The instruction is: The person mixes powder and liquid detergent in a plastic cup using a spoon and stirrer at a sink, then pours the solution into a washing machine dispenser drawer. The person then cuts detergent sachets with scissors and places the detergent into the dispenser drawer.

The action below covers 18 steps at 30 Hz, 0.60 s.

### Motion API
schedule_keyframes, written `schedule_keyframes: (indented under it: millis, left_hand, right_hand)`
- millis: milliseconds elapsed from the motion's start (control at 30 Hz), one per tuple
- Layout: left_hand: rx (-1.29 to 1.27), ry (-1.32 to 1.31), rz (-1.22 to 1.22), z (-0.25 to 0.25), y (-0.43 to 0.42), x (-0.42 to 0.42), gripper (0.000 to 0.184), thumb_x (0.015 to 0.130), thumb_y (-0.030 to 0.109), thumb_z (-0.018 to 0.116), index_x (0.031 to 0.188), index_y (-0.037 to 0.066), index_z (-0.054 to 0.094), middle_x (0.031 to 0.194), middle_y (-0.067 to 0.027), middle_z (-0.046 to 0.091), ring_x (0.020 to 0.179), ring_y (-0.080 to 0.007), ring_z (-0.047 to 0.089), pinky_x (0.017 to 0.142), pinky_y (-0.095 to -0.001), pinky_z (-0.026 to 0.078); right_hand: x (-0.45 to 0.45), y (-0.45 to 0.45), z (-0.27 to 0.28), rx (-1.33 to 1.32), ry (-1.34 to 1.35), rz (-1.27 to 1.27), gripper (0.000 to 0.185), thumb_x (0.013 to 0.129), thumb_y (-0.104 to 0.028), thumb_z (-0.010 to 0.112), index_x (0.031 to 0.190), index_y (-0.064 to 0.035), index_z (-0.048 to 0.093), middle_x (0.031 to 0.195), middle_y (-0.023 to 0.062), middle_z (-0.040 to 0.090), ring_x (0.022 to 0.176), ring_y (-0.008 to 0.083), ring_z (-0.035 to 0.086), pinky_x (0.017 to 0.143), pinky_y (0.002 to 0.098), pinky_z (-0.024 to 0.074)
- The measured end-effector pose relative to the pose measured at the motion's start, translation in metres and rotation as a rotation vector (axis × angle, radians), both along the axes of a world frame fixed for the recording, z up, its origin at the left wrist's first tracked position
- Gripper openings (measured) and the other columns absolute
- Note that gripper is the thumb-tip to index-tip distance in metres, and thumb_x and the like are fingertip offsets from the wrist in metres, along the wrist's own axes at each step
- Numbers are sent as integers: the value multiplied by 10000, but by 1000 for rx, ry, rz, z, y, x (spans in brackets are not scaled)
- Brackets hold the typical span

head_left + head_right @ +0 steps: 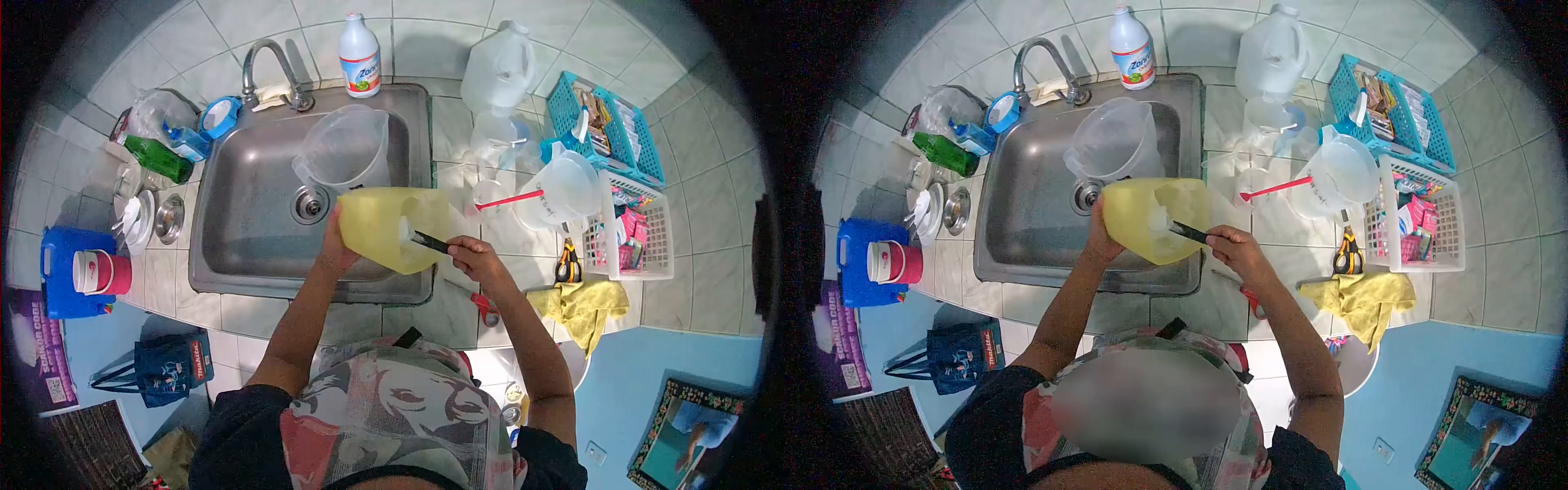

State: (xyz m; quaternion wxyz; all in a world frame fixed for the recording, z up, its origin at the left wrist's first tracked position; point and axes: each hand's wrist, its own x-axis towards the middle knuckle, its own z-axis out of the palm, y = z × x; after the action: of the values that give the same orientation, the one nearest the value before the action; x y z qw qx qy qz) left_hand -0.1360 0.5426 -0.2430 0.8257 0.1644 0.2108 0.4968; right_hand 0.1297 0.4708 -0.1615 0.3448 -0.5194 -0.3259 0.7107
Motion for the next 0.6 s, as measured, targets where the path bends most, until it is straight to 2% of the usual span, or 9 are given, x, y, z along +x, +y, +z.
schedule_keyframes:
  millis: [300,600]
  left_hand:
    - [1,35,78,-14,-3,-12,599,902,542,364,1268,72,431,1215,-107,534,1082,-252,550,908,-410,467]
    - [23,-2,72,-7,-7,-7,589,903,531,365,1275,80,430,1231,-112,522,1112,-263,529,935,-422,442]
  right_hand:
    - [-10,-4,2,-14,6,-49,156,869,-171,585,963,-48,608,666,-69,456,588,24,394,506,152,291]
    - [-11,-4,-1,-49,-1,-25,128,868,-178,588,924,-66,615,687,-75,468,599,22,389,524,157,293]
